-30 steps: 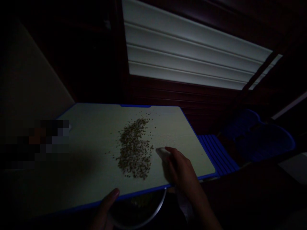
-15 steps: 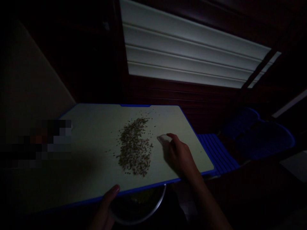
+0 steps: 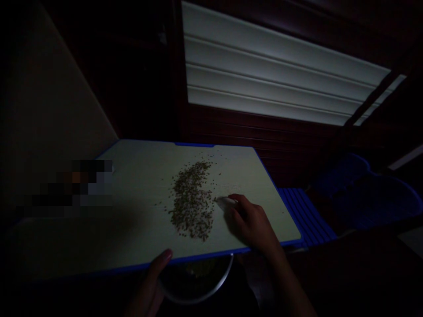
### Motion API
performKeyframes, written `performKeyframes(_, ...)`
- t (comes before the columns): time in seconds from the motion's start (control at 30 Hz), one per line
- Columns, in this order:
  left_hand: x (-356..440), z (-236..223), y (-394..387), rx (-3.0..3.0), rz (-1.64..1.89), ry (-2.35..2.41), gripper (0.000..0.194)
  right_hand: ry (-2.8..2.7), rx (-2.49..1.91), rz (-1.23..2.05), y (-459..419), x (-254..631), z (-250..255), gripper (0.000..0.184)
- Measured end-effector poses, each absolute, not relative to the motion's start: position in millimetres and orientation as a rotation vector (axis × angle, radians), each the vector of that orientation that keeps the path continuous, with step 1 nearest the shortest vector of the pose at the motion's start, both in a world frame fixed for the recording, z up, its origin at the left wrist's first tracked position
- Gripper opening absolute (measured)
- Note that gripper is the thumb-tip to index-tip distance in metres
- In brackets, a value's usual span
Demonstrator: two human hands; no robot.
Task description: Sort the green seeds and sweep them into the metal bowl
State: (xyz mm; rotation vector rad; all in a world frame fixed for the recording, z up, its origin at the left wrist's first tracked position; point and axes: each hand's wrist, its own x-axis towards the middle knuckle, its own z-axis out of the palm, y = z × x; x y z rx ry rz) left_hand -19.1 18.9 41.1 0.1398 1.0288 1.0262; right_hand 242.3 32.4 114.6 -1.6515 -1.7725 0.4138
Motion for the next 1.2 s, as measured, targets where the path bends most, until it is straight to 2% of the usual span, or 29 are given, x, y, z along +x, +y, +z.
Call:
performKeyframes(0.2,-21,41,19,0.150,1.050,1.016,0.049,-1.658,-1.760,0.237,38,242,113,0.040)
performKeyframes(0.47,-22,35,20,0.103,1.019,1.038,0.039,-1.786,-1.643,0.383,31,243,115,0.039)
performKeyframes(0.6,-19,48,19,0.093,1.028,1.127,0.038,-1.787,-1.688,0.351,34,240,115,0.039)
performKeyframes(0.77,-21,45,19,0.076,1.006,1.045,0.026,-1.702,-1.782,0.243,38,240,112,0.041)
performKeyframes(0.97,-24,29,19,0.087,0.993,1.110,0.060,-1.692,-1.726,0.193,40,244,109,0.042)
performKeyframes(1.2,-24,35,18,0.131,0.929,1.197,0.049,-1.773,-1.682,0.269,48,241,114,0.042)
